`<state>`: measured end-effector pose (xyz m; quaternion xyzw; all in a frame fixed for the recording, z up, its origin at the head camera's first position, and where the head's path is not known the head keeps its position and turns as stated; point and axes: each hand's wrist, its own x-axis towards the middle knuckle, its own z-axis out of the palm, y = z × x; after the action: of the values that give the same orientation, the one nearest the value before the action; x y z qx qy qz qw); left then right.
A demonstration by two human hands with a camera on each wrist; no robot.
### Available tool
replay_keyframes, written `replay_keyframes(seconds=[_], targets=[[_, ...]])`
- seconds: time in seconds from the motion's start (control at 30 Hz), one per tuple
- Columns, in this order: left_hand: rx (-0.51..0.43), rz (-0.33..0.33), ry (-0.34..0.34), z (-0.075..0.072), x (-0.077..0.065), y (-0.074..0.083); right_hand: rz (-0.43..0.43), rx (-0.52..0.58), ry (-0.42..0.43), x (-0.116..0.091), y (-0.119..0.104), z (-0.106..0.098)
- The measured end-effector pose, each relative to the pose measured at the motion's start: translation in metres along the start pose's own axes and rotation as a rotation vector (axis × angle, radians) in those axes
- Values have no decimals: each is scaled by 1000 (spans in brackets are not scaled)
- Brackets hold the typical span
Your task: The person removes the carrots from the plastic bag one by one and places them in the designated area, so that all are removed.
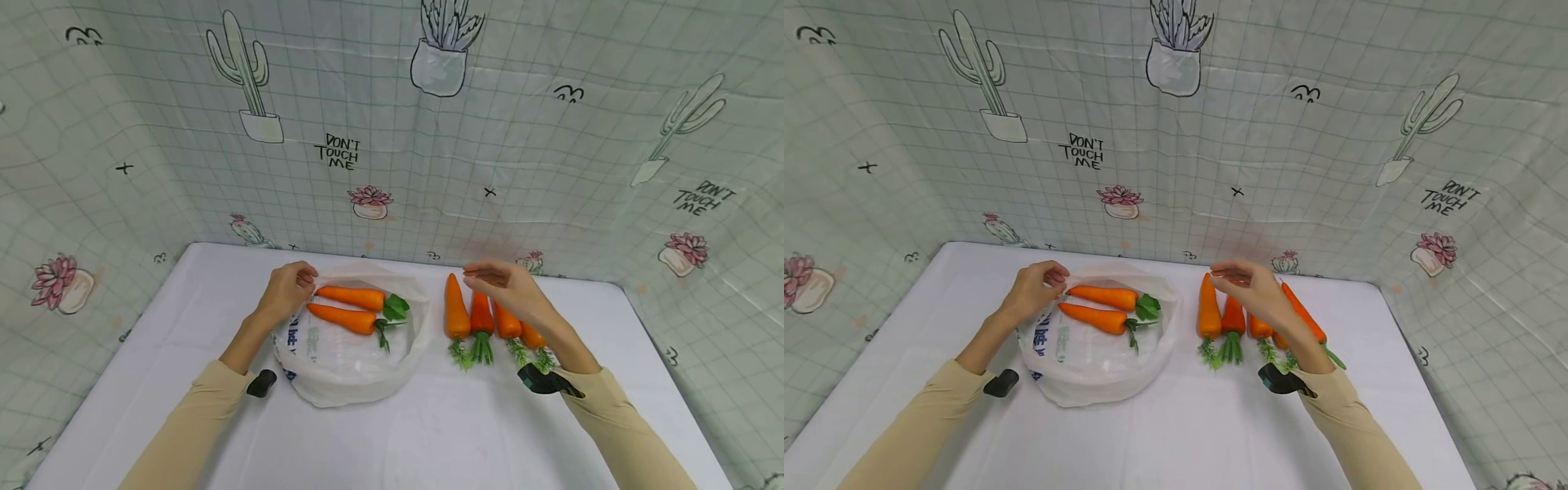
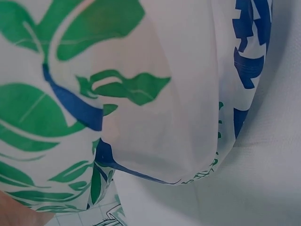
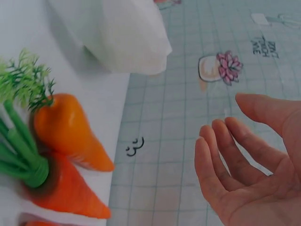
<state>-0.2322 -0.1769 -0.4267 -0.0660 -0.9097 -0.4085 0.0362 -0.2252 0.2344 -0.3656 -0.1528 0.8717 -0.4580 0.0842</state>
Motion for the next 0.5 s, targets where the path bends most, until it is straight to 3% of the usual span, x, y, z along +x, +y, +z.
replay_keyframes(seconds=[0.33,0.5], targets=[[1,10,0,1,2,-3,-86,21,-31,19,-21,19],[-7,24,-34,1,3,-4,-117,15,-46,29,-32,32]])
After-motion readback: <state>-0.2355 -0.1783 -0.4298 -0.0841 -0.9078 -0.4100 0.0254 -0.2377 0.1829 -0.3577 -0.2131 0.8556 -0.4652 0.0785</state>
